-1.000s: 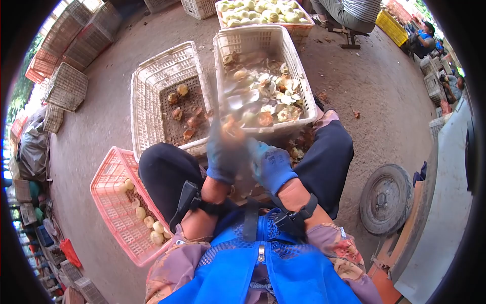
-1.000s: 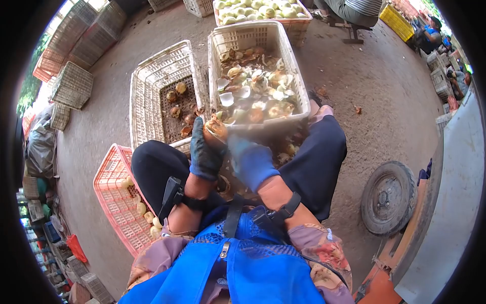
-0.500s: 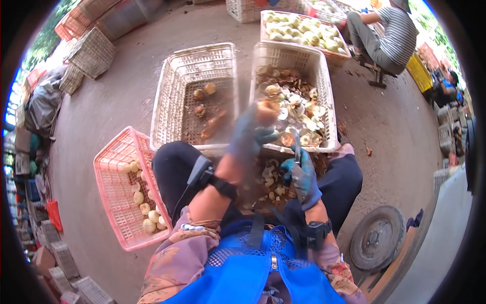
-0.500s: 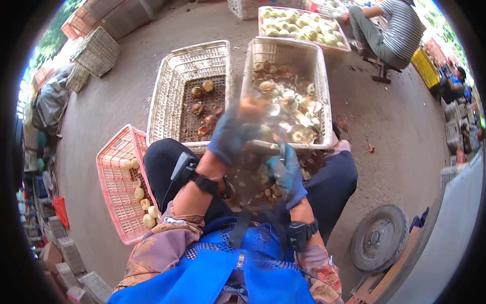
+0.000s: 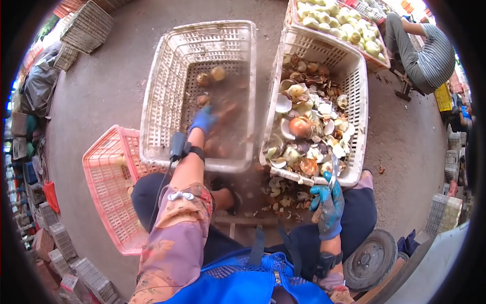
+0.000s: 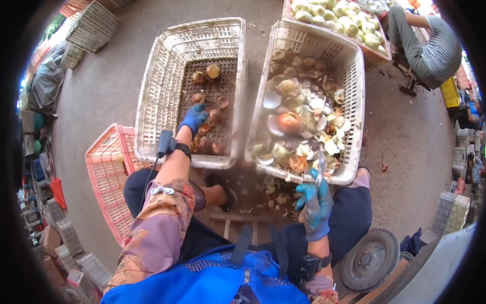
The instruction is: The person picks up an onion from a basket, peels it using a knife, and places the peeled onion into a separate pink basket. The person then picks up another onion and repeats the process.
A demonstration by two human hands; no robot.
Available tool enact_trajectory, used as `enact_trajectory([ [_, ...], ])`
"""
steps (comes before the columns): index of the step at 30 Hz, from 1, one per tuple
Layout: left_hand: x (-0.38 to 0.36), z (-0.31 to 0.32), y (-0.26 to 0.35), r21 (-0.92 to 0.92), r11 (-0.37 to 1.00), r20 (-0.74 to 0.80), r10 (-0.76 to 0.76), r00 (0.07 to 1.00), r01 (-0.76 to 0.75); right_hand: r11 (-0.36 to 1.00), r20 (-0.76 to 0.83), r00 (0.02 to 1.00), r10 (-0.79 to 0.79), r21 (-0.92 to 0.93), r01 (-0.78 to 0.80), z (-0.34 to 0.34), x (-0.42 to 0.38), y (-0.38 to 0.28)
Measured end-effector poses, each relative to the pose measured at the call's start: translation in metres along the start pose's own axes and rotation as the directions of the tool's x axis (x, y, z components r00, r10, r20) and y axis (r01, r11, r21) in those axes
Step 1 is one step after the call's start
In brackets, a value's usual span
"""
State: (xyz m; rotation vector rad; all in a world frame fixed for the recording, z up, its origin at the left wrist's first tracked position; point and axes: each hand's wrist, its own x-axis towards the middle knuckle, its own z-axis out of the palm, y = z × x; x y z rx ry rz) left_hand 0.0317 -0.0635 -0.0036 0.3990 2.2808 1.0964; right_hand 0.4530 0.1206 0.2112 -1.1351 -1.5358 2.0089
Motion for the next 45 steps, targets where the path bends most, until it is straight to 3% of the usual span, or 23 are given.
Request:
enact_trajectory([
  [1,-0.004,0.008,0.014,0.338,0.940,0.038,-0.068,0.997,0.051,0.999,-0.013,1.000,0.022,-0.028,-0.023,0.003,0.004,0.002],
  [4,-0.003,0.016,0.041,0.575,0.818,0.293,-0.207,0.933,0.001,0.994,-0.038,0.994,0.098,-0.043,-0.100,0.008,0.013,0.006],
  [7,0.055,0.050,-0.069,0.603,0.790,0.148,-0.246,0.958,0.110,0.988,-0.082,0.987,0.139,-0.050,-0.144,0.009,0.017,-0.001],
  [9,0.025,0.043,-0.004,0.808,0.560,0.231,-0.015,0.973,-0.183,0.984,-0.078,0.984,0.162,-0.062,-0.167,0.008,0.017,-0.005],
  [13,0.039,0.055,0.007,0.767,0.632,0.174,-0.040,0.984,-0.110,0.978,-0.123,0.972,0.201,-0.039,-0.207,0.012,0.016,-0.006],
  [15,0.040,0.064,0.000,0.674,0.738,0.040,-0.051,0.998,0.011,0.977,-0.120,0.971,0.207,-0.013,-0.211,0.011,0.014,-0.007],
  [17,0.036,0.056,0.000,0.685,0.727,0.069,-0.010,0.998,-0.040,0.976,-0.103,0.971,0.214,-0.026,-0.218,0.012,0.013,-0.005],
  [19,0.034,0.039,0.013,0.275,0.961,-0.003,-0.040,0.999,0.040,0.975,-0.122,0.967,0.223,0.022,-0.222,0.016,0.011,-0.003],
  [20,0.051,0.040,-0.012,-0.087,0.992,0.017,-0.091,0.996,0.092,0.989,-0.120,0.981,0.149,0.019,-0.148,0.014,0.010,0.005],
  [21,0.046,0.030,0.007,-0.416,0.882,0.140,-0.178,0.974,0.221,0.998,-0.117,0.991,0.070,0.015,-0.069,0.011,0.011,0.010],
  [24,0.017,-0.005,0.073,-0.717,0.649,0.296,-0.048,0.954,0.255,0.998,-0.068,0.996,0.065,-0.010,-0.066,0.013,0.010,0.006],
  [26,-0.017,-0.021,0.117,-0.847,0.498,0.358,0.273,0.893,0.187,0.995,-0.018,0.996,0.086,-0.042,-0.086,0.020,0.007,-0.006],
  [27,-0.045,-0.027,0.150,-0.879,0.433,0.401,0.442,0.802,0.200,0.997,-0.010,0.998,0.060,-0.037,-0.061,0.026,0.005,-0.012],
  [29,-0.080,-0.020,0.159,-0.759,0.650,0.284,0.261,0.923,0.050,0.982,0.053,0.987,-0.150,-0.104,0.155,0.042,0.000,-0.019],
  [31,-0.138,-0.017,0.200,-0.679,0.729,0.224,0.315,0.922,-0.084,0.887,0.131,0.923,-0.363,-0.256,0.385,0.056,-0.005,-0.033],
  [33,-0.171,-0.011,0.196,-0.575,0.741,0.230,0.554,0.800,-0.348,0.611,0.209,0.751,-0.626,-0.468,0.639,0.064,-0.003,-0.039],
  [34,-0.189,-0.001,0.199,-0.527,0.746,0.189,0.569,0.800,-0.407,0.606,0.200,0.747,-0.634,-0.471,0.640,0.068,-0.007,-0.046],
  [36,-0.227,-0.008,0.229,-0.473,0.801,0.303,0.539,0.786,-0.367,0.409,0.294,0.609,-0.736,-0.523,0.747,0.072,-0.019,-0.058],
  [39,-0.249,-0.001,0.237,-0.458,0.868,0.424,0.403,0.811,-0.192,0.297,0.451,0.618,-0.644,-0.597,0.745,0.063,-0.029,-0.056],
  [41,-0.245,0.003,0.232,-0.299,0.795,0.412,0.607,0.680,-0.528,0.304,0.439,0.602,-0.667,-0.578,0.757,0.059,-0.034,-0.059],
  [42,-0.249,0.002,0.237,-0.300,0.792,0.413,0.610,0.676,-0.532,0.283,0.478,0.601,-0.640,-0.581,0.763,0.055,-0.036,-0.064],
  [44,-0.261,-0.005,0.250,-0.479,0.864,0.514,0.418,0.749,-0.154,0.268,0.512,0.602,-0.612,-0.583,0.767,0.050,-0.036,-0.070],
  [45,-0.266,-0.008,0.254,-0.475,0.867,0.518,0.416,0.747,-0.152,0.225,0.554,0.607,-0.570,-0.605,0.764,0.049,-0.035,-0.071],
])
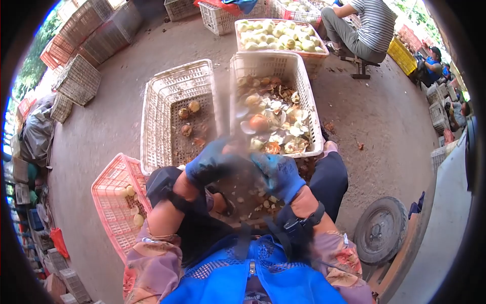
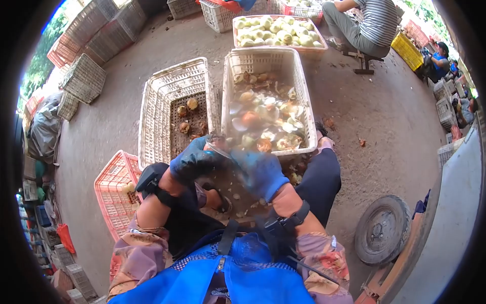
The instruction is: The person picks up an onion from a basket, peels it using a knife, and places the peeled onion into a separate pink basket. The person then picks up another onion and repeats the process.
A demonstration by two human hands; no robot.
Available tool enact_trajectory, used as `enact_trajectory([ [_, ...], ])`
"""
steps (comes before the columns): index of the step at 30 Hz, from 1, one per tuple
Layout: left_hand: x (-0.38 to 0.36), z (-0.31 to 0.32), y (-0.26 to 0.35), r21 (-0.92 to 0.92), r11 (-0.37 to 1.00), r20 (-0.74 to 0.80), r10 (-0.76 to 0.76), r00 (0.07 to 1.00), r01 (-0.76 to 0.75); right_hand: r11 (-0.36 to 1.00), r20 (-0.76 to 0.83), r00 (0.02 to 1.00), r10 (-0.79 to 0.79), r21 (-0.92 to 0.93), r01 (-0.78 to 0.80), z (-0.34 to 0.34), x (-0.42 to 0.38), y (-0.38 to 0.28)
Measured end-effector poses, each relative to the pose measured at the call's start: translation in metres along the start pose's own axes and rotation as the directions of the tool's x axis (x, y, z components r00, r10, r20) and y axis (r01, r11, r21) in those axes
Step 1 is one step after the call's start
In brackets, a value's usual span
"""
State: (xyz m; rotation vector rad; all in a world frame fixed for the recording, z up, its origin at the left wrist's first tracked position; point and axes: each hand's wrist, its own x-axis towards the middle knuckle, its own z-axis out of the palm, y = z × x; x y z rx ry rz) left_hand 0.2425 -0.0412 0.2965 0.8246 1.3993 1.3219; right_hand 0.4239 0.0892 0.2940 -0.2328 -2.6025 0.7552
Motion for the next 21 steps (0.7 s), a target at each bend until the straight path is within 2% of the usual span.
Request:
enact_trajectory([
  [1,-0.003,0.001,0.004,-0.022,0.999,-0.008,-0.027,1.000,0.027,0.999,0.061,0.998,-0.010,-0.046,0.013,-0.001,0.001,0.001],
  [3,-0.005,-0.001,0.004,-0.048,0.997,-0.020,-0.054,0.998,0.053,0.998,0.056,0.997,-0.052,-0.039,0.054,-0.003,0.004,0.002],
  [5,-0.006,-0.004,-0.002,-0.045,0.999,0.029,-0.020,0.999,0.021,0.995,0.057,0.994,-0.092,-0.030,0.094,-0.002,0.003,0.000],
  [8,0.002,-0.002,-0.022,-0.049,0.998,-0.047,0.041,0.998,-0.044,0.991,0.037,0.999,-0.021,-0.131,0.026,0.002,0.000,-0.003],
  [10,-0.001,0.004,-0.019,-0.008,1.000,-0.028,-0.002,1.000,0.002,0.947,0.080,0.995,0.056,-0.319,-0.028,0.010,-0.002,-0.003],
  [12,-0.004,0.009,-0.020,0.036,0.998,-0.018,-0.054,0.998,0.054,0.940,0.103,0.991,0.088,-0.337,-0.048,0.013,-0.003,-0.001],
  [15,-0.004,0.012,-0.034,-0.023,1.000,-0.025,0.020,1.000,-0.020,0.955,0.105,0.992,0.070,-0.295,-0.036,0.013,-0.002,0.001],
  [17,-0.002,0.018,-0.038,0.071,0.995,-0.175,0.087,0.981,-0.075,0.925,0.119,0.982,0.147,-0.369,-0.094,0.013,0.001,-0.005],
  [18,-0.002,0.023,-0.032,0.070,0.995,-0.170,0.087,0.982,-0.076,0.923,0.116,0.982,0.152,-0.372,-0.098,0.018,0.004,-0.003],
  [20,-0.004,0.039,-0.018,0.124,0.977,-0.170,0.191,0.967,-0.171,0.769,0.089,0.886,0.455,-0.541,-0.340,0.032,0.012,0.007],
  [21,-0.006,0.049,-0.019,-0.068,0.988,-0.124,0.128,0.984,-0.137,0.821,0.158,0.873,0.462,-0.447,-0.354,0.025,0.011,0.019],
])
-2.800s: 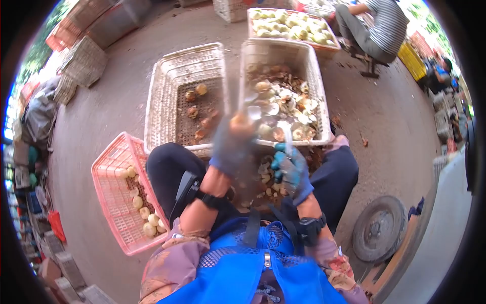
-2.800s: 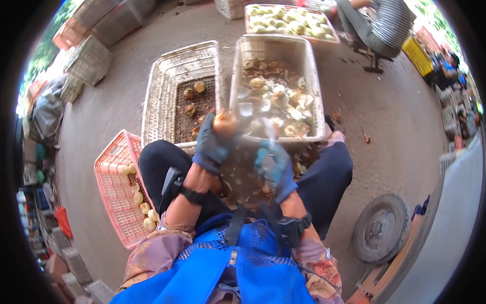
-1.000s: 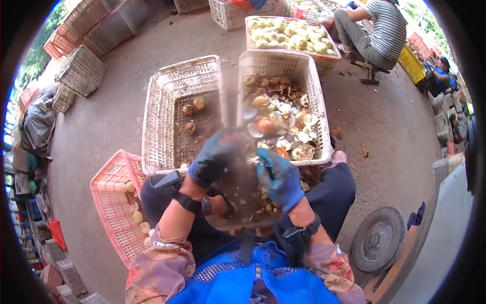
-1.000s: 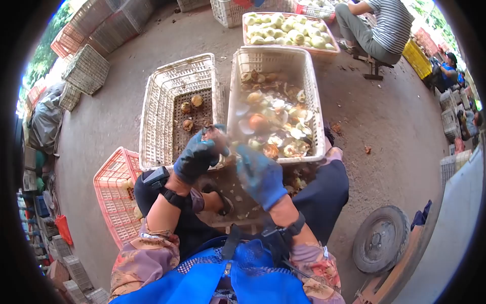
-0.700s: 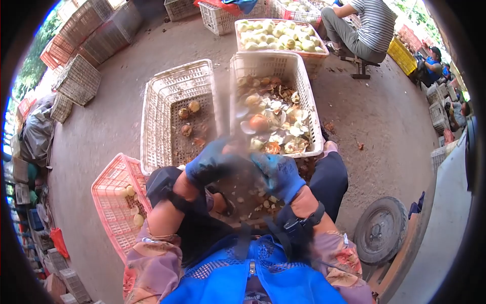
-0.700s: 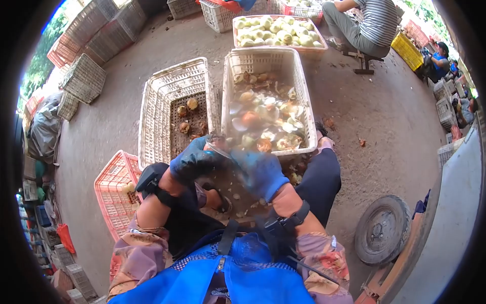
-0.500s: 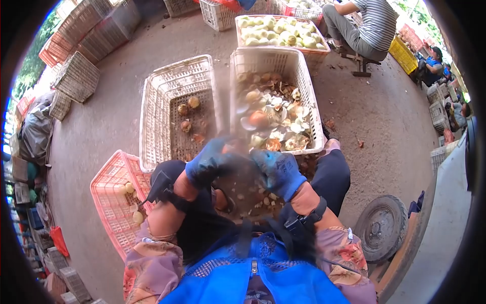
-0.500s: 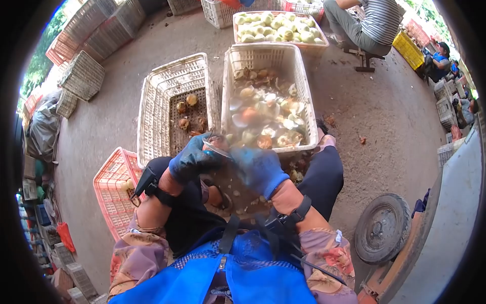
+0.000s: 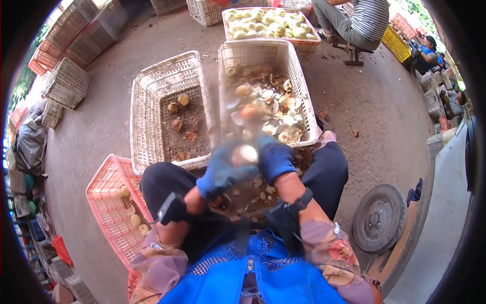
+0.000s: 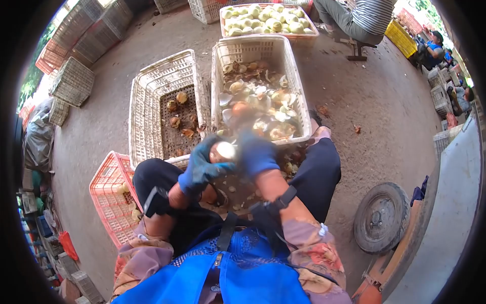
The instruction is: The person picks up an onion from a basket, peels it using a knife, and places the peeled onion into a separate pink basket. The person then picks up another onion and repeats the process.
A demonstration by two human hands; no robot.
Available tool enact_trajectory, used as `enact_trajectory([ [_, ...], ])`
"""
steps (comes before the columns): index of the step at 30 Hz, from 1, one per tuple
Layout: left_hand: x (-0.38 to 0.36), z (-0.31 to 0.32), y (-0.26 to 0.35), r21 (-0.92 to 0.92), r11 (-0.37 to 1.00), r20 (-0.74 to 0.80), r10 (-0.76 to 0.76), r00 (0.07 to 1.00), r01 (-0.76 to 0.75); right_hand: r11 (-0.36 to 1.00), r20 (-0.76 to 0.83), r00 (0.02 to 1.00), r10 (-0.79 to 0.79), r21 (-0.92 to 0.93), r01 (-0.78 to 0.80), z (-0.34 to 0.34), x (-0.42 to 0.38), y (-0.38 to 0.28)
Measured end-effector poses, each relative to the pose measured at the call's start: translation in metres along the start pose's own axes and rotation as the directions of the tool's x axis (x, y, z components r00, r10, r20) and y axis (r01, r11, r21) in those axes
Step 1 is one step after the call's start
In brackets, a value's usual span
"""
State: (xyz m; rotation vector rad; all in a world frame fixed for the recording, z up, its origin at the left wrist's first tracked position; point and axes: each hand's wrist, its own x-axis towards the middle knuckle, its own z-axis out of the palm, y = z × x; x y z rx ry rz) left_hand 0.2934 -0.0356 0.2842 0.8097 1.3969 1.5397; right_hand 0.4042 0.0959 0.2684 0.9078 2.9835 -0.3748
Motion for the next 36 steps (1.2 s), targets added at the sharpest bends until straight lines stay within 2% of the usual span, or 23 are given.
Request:
enact_trajectory([
  [1,0.001,0.002,-0.011,0.198,0.975,0.017,0.099,0.995,-0.100,1.000,-0.006,1.000,0.006,-0.003,-0.006,0.002,0.003,0.011],
  [3,-0.001,0.009,0.001,-0.121,0.992,-0.045,-0.050,0.998,0.044,0.909,-0.393,0.901,0.184,0.416,-0.004,0.018,0.004,0.032],
  [4,-0.002,0.010,0.004,-0.124,0.991,-0.046,-0.054,0.997,0.048,0.798,-0.413,0.859,0.301,0.603,0.011,0.028,0.004,0.044],
  [5,-0.002,0.007,0.008,-0.120,0.992,-0.044,-0.053,0.998,0.048,0.797,-0.413,0.860,0.301,0.604,0.011,0.023,0.001,0.047],
  [6,0.000,0.005,0.011,-0.114,0.992,-0.041,-0.050,0.998,0.045,0.426,-0.089,0.910,0.405,0.899,-0.102,0.015,-0.005,0.047],
  [7,0.003,0.004,0.008,-0.111,0.993,-0.039,-0.049,0.998,0.044,-0.031,0.249,0.905,0.345,0.967,-0.254,0.011,-0.011,0.048],
  [8,0.006,0.003,0.001,-0.115,0.993,-0.060,0.013,0.998,-0.020,-0.079,0.242,0.946,0.216,0.970,-0.230,0.015,-0.020,0.048],
  [10,0.009,0.012,-0.001,-0.228,0.967,-0.080,0.095,0.992,-0.111,-0.155,0.169,0.970,0.173,0.978,-0.142,0.028,-0.033,0.025],
  [12,0.016,0.016,-0.018,-0.171,0.972,-0.092,0.145,0.985,-0.159,-0.238,0.089,0.987,0.133,0.970,-0.056,0.028,-0.034,0.005],
  [13,0.018,0.016,-0.024,-0.112,0.972,-0.102,0.196,0.975,-0.207,-0.421,0.080,0.991,0.110,0.907,-0.027,0.019,-0.035,-0.002],
  [14,0.018,0.015,-0.021,-0.067,0.984,-0.109,0.157,0.982,-0.164,-0.591,0.065,0.994,0.091,0.807,0.001,0.013,-0.036,-0.005],
  [15,0.018,0.009,-0.022,-0.062,0.985,-0.101,0.156,0.982,-0.163,-0.595,0.061,0.993,0.097,0.804,0.009,0.012,-0.034,-0.003],
  [17,0.019,0.002,-0.022,-0.138,0.963,-0.021,0.231,0.973,-0.232,-0.102,-0.090,0.981,0.173,0.989,0.109,0.008,-0.030,0.005],
  [18,0.018,0.005,-0.018,-0.066,0.977,-0.061,0.198,0.978,-0.202,0.006,-0.140,0.978,0.155,0.990,0.141,0.009,-0.028,0.007],
  [19,0.016,0.004,-0.015,-0.067,0.978,-0.061,0.196,0.979,-0.199,0.006,-0.138,0.978,0.155,0.990,0.139,0.007,-0.030,0.009],
  [21,0.013,0.000,-0.008,-0.012,0.998,-0.008,-0.054,0.999,0.054,0.405,-0.290,0.952,0.101,0.886,0.227,-0.007,-0.033,0.007],
  [22,0.011,0.002,-0.002,-0.012,0.998,-0.012,-0.056,0.998,0.056,0.402,-0.287,0.953,0.099,0.888,0.225,-0.006,-0.034,0.007],
  [24,0.010,0.006,0.011,-0.086,0.984,-0.076,-0.160,0.984,0.154,0.585,-0.486,0.868,0.100,0.734,0.344,-0.004,-0.034,0.008],
  [25,0.011,0.004,0.011,-0.086,0.985,-0.077,-0.159,0.984,0.152,0.585,-0.487,0.868,0.098,0.734,0.346,-0.004,-0.036,0.009],
  [28,0.012,-0.009,0.000,-0.005,0.991,-0.037,-0.132,0.991,0.132,0.819,-0.453,0.887,-0.088,0.475,0.323,-0.008,-0.048,0.009],
  [30,0.014,-0.016,-0.016,0.164,0.986,0.037,-0.043,0.998,0.036,0.844,-0.415,0.900,-0.135,0.428,0.324,-0.001,-0.047,0.010],
  [34,0.007,-0.021,-0.017,0.000,0.994,0.068,-0.106,0.992,0.107,0.877,-0.305,0.920,-0.247,0.334,0.346,-0.004,-0.046,0.015],
  [36,0.005,-0.014,0.007,0.057,0.943,0.030,-0.329,0.944,0.327,0.880,-0.260,0.920,-0.292,0.304,0.365,-0.010,-0.044,0.017],
])
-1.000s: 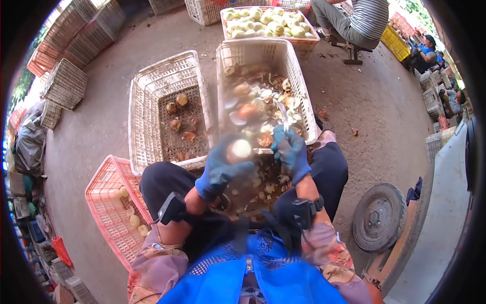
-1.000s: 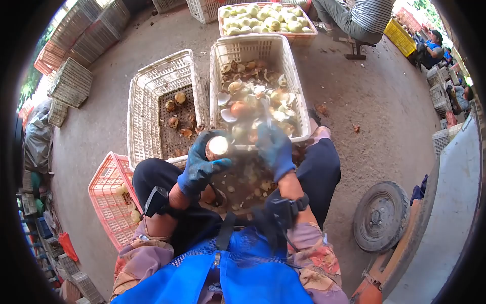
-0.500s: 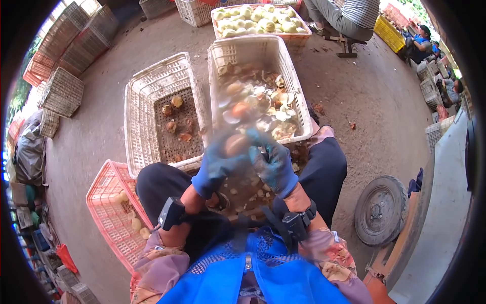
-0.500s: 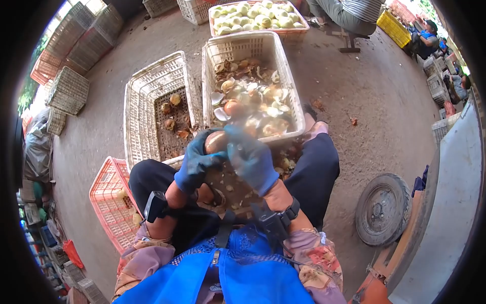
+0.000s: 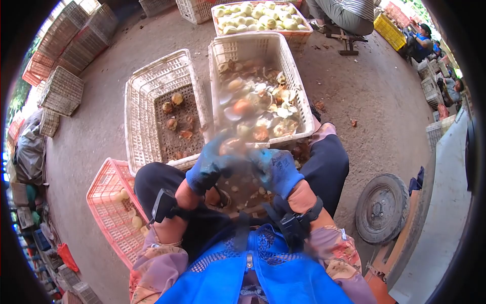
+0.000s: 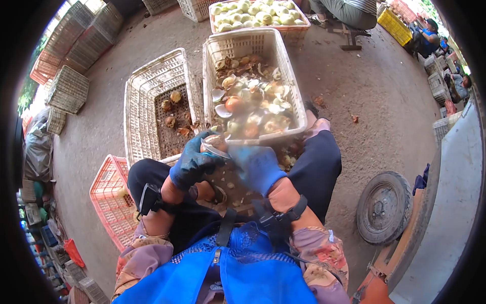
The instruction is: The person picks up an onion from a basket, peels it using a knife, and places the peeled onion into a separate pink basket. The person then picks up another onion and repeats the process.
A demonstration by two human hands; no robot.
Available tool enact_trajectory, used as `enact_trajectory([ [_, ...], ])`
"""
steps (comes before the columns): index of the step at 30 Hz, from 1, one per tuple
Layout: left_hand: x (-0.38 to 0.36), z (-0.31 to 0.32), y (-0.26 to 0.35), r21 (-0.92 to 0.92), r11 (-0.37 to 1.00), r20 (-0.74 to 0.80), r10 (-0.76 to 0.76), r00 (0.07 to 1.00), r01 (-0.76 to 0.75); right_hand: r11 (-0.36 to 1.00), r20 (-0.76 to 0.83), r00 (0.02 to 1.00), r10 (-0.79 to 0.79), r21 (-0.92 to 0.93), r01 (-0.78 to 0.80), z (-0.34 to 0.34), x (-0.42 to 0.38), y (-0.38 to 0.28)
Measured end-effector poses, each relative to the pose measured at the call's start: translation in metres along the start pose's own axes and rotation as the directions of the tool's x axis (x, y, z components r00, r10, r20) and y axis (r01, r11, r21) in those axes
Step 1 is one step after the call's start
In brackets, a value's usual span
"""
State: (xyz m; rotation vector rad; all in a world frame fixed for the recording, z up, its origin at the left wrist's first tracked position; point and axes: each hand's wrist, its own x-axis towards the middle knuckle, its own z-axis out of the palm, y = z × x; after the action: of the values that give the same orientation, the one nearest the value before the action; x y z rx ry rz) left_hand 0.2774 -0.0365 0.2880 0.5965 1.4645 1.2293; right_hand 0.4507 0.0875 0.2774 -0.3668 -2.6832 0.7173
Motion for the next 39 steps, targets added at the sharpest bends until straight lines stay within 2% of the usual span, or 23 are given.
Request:
enact_trajectory([
  [2,0.001,0.003,-0.004,-0.032,0.999,-0.009,0.000,1.000,0.000,0.989,0.040,0.999,-0.009,-0.148,0.015,-0.004,0.000,0.001],
  [3,0.002,0.004,-0.006,-0.061,0.998,-0.020,0.000,1.000,-0.002,0.989,0.042,0.999,-0.007,-0.148,0.014,-0.003,0.000,0.000],
  [4,0.003,0.004,-0.010,-0.061,0.998,-0.018,-0.002,1.000,0.000,0.995,0.009,1.000,0.007,-0.095,-0.006,-0.001,-0.001,-0.001],
  [6,0.009,0.006,-0.020,-0.109,0.988,-0.090,0.102,0.991,-0.111,0.999,-0.023,0.999,0.028,-0.042,-0.029,0.004,-0.003,-0.001],
  [7,0.011,0.004,-0.026,-0.110,0.988,-0.088,0.100,0.991,-0.109,0.999,-0.030,0.998,0.046,0.002,-0.046,0.007,-0.004,-0.002],
  [9,0.014,-0.002,-0.031,-0.052,0.978,-0.056,0.198,0.979,-0.201,0.997,-0.037,0.997,0.063,0.049,-0.062,0.010,-0.005,-0.004],
  [10,0.012,-0.003,-0.032,-0.051,0.979,-0.057,0.197,0.979,-0.200,0.995,-0.070,0.996,0.062,0.088,-0.056,0.010,-0.005,-0.005],
  [12,0.004,0.003,-0.016,-0.076,0.994,-0.067,0.076,0.995,-0.081,0.991,-0.102,0.993,0.062,0.125,-0.049,0.009,-0.004,-0.006],
  [15,0.001,0.006,-0.012,-0.082,0.990,-0.016,0.116,0.993,-0.116,0.991,-0.062,0.995,0.081,0.113,-0.073,0.006,-0.004,-0.005],
  [16,0.002,0.004,-0.014,-0.083,0.990,-0.018,0.114,0.993,-0.115,0.995,-0.028,0.997,0.070,0.072,-0.068,0.005,-0.004,-0.003],
  [18,0.008,-0.001,-0.022,-0.122,0.990,0.105,0.079,0.991,-0.066,0.998,0.004,0.998,0.061,0.032,-0.061,0.002,-0.003,0.004],
  [20,0.010,-0.007,-0.029,-0.083,0.996,0.132,0.039,0.991,-0.028,0.996,0.129,0.992,0.013,-0.084,-0.002,0.002,-0.004,0.013],
  [22,0.015,-0.006,-0.043,-0.042,0.999,0.160,-0.003,0.987,0.010,0.992,0.106,0.994,0.006,-0.127,0.008,0.001,-0.004,0.012],
  [24,0.020,0.003,-0.055,0.032,0.978,-0.014,0.209,0.978,-0.208,0.985,0.083,0.997,-0.009,-0.171,0.023,0.006,-0.004,0.012],
  [26,0.018,0.005,-0.047,0.088,0.971,-0.031,0.224,0.974,-0.220,0.988,-0.024,0.998,0.053,-0.146,-0.056,0.020,-0.003,0.014],
  [28,0.019,0.007,-0.043,0.143,0.963,-0.049,0.239,0.970,-0.230,0.987,-0.033,0.994,0.104,-0.117,-0.107,0.026,-0.001,0.009],
  [29,0.021,0.007,-0.046,0.126,0.945,-0.066,0.311,0.948,-0.301,0.984,-0.041,0.987,0.154,-0.087,-0.157,0.028,-0.001,0.008],
  [30,0.023,0.007,-0.046,0.112,0.922,-0.084,0.381,0.921,-0.371,0.990,-0.053,0.990,0.132,-0.039,-0.134,0.029,-0.001,0.010],
  [34,0.024,0.010,-0.043,0.244,0.919,-0.111,0.343,0.933,-0.309,0.984,-0.022,0.984,0.177,0.022,-0.177,0.019,0.000,0.001],
  [36,0.025,0.018,-0.041,0.147,0.898,-0.169,0.436,0.884,-0.415,0.963,-0.007,0.965,0.263,-0.064,-0.263,0.018,0.004,-0.002],
  [39,0.036,0.016,-0.042,0.089,0.901,-0.180,0.433,0.883,-0.424,0.937,-0.083,0.937,0.338,-0.060,-0.344,0.029,0.010,-0.002],
])
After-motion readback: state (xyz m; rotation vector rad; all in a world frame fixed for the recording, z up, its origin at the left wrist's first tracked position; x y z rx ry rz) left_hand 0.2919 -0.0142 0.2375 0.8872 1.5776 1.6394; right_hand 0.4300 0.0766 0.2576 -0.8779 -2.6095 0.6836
